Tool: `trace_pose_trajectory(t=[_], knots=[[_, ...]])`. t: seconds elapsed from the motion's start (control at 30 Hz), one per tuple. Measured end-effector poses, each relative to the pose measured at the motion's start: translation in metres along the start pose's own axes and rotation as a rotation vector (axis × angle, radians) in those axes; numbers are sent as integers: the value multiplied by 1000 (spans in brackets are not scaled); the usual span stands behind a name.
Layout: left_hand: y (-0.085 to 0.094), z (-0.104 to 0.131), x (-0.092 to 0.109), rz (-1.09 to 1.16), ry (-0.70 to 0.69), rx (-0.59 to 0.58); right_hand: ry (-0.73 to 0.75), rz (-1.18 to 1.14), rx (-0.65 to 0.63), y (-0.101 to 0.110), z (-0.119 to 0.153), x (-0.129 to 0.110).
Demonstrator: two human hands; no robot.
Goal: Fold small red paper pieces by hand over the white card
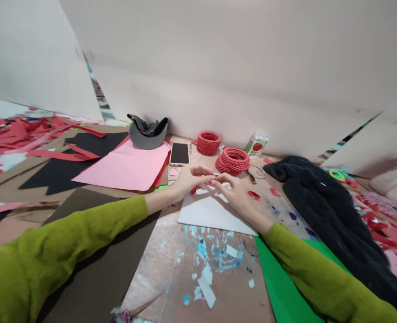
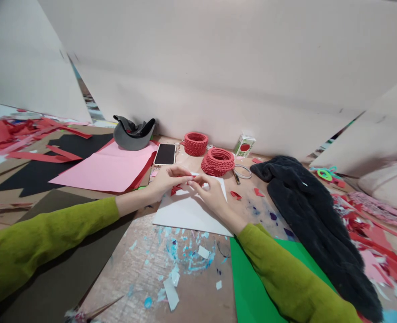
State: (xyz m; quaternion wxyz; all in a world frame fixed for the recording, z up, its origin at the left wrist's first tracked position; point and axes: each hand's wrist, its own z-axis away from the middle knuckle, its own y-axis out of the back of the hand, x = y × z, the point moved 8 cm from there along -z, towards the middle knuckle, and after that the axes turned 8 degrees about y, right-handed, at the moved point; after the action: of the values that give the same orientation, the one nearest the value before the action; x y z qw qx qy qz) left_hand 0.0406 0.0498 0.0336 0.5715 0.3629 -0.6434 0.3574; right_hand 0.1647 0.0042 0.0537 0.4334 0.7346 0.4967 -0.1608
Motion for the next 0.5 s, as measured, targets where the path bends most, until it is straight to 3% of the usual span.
trace_pose_trajectory(t=[0.13, 0.3, 0.5], knots=[[-2, -2, -3, 62, -2, -42, 43, 9, -2, -1, -1, -2], [2, -4, -2, 26, -30, -7, 8, 0, 90, 7, 1, 4], [-5, -3, -6, -27, -18, -102, -51, -102, 102, 7, 3, 21]])
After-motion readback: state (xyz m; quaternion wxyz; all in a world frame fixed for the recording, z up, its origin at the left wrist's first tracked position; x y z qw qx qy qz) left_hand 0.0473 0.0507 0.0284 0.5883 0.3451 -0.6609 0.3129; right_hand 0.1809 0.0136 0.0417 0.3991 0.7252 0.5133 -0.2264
